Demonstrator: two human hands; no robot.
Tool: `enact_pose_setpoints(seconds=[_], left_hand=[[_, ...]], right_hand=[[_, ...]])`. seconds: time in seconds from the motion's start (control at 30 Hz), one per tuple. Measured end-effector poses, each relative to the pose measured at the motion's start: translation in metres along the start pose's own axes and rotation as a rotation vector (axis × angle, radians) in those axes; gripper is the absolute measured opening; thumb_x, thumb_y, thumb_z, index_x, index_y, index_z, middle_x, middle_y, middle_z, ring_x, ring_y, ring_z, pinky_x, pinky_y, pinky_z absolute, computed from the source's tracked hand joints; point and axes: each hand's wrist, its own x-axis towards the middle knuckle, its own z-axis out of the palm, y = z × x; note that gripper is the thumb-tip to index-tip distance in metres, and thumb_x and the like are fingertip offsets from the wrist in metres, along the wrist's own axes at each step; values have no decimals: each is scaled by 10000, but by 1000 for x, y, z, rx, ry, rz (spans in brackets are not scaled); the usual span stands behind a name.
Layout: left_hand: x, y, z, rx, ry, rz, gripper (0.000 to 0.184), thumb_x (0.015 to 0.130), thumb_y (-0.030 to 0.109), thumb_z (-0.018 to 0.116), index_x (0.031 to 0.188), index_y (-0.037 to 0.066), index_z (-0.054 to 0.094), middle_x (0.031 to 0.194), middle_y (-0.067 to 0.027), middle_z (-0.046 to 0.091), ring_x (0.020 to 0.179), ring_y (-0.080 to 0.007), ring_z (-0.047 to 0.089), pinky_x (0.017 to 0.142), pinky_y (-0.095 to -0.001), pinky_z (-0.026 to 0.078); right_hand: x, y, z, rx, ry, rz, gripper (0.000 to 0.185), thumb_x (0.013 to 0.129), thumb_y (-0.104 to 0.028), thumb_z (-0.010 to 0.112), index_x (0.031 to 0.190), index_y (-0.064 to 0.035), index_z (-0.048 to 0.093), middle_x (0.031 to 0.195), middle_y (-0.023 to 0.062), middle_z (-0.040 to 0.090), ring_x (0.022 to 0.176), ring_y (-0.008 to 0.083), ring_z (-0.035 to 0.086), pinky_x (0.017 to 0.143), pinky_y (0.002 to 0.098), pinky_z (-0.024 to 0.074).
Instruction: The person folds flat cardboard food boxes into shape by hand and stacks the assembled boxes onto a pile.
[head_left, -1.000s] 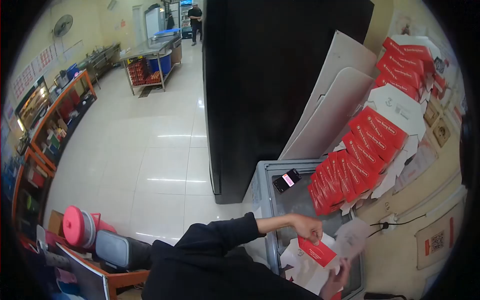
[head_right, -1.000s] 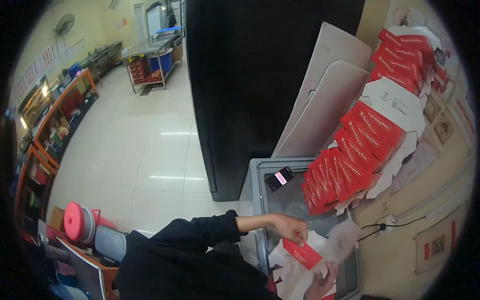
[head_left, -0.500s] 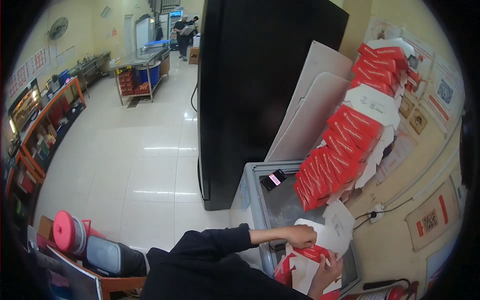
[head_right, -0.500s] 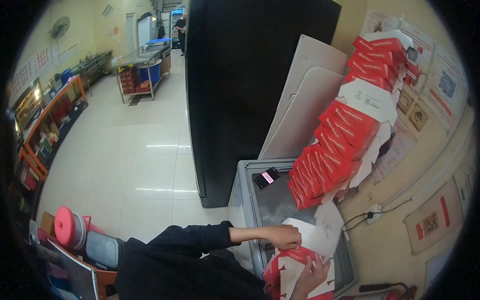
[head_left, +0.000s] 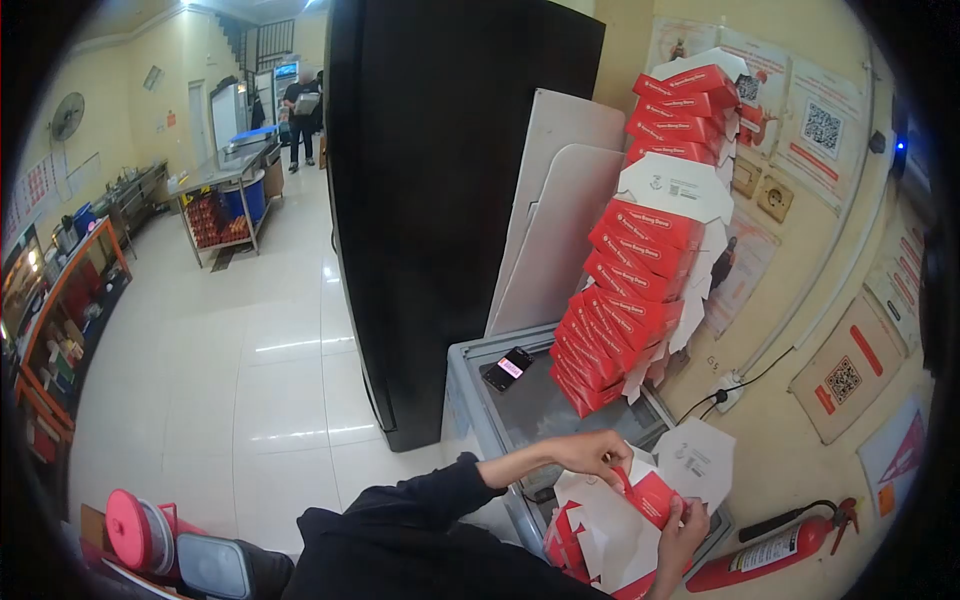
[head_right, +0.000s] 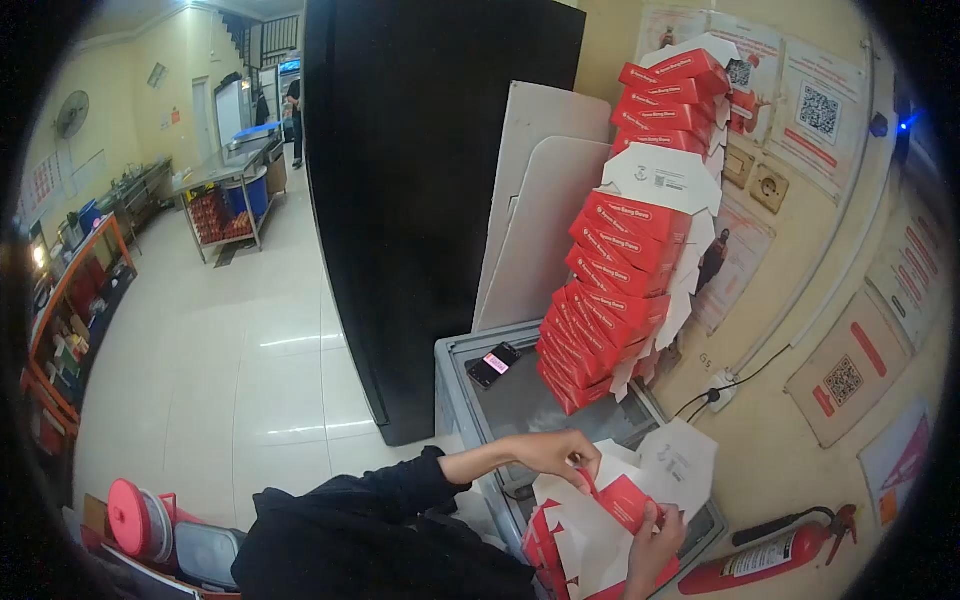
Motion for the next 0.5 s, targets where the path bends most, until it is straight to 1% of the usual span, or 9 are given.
enact_pose_setpoints(seconds=[0.03, 0.13, 0.23, 0.3, 0.33, 0.4, 0.43, 0.47, 0.5], left_hand=[[-2, -1, -3, -120, -41, 39, 231, 857, 196, 759, 973, 8, 691, 921, -78, 696, 889, -171, 647, 745, -318, 493], [8, -3, 9, -101, 189, 93, 240, 895, 204, 721, 1057, 34, 674, 1118, -73, 647, 1058, -147, 582, 776, -297, 482], [17, 4, 19, 69, 346, 165, 258, 932, 224, 677, 1130, 61, 653, 1217, -80, 593, 1139, -178, 531, 858, -337, 453], [20, -1, 17, 238, 416, 187, 301, 938, 252, 654, 1170, 64, 621, 1219, -93, 593, 1147, -235, 524, 932, -395, 389], [20, -2, 17, 316, 443, 198, 322, 940, 266, 642, 1190, 66, 605, 1220, -99, 592, 1151, -263, 520, 969, -425, 357], [17, 5, 5, 438, 440, 179, 317, 938, 249, 633, 1200, 74, 603, 1225, -99, 592, 1130, -273, 525, 954, -420, 345], [19, 13, -1, 475, 413, 188, 316, 936, 240, 629, 1205, 77, 603, 1227, -100, 591, 1120, -279, 527, 947, -417, 339], [21, 18, -7, 485, 315, 206, 321, 931, 216, 619, 1225, 89, 594, 1240, -91, 580, 1099, -273, 520, 936, -406, 330], [22, 24, -15, 503, 223, 232, 332, 926, 191, 610, 1245, 101, 585, 1253, -83, 569, 1077, -268, 513, 926, -396, 322]], right_hand=[[1, -3, 1, 24, 28, -11, 259, 948, -227, 632, 862, 11, 575, 805, 148, 574, 746, 300, 556, 704, 404, 435], [2, -20, 8, 53, 68, -46, 256, 952, -221, 626, 866, 13, 573, 788, 147, 566, 723, 290, 551, 695, 404, 432], [6, -43, 6, -1, 64, -83, 258, 962, -214, 614, 855, 15, 567, 770, 146, 565, 705, 279, 547, 681, 404, 430], [10, -47, 10, -25, 106, -96, 273, 974, -207, 600, 820, 14, 554, 736, 137, 566, 681, 263, 538, 650, 398, 424], [12, -51, 14, 37, 61, -64, 251, 968, -196, 603, 844, 17, 562, 759, 143, 574, 703, 277, 550, 667, 399, 430], [14, -60, 13, 131, 16, 46, 212, 957, -175, 610, 890, 24, 578, 806, 154, 589, 745, 306, 573, 703, 401, 442], [19, -69, 12, 78, 23, -23, 197, 953, -165, 615, 896, 21, 582, 800, 158, 594, 749, 311, 577, 700, 397, 445], [26, -82, 11, 19, 33, -84, 183, 949, -155, 620, 902, 19, 586, 794, 163, 599, 754, 315, 581, 696, 393, 448], [32, -100, 11, 126, 44, 22, 164, 940, -143, 629, 900, 11, 592, 794, 167, 606, 749, 310, 583, 694, 390, 451]])
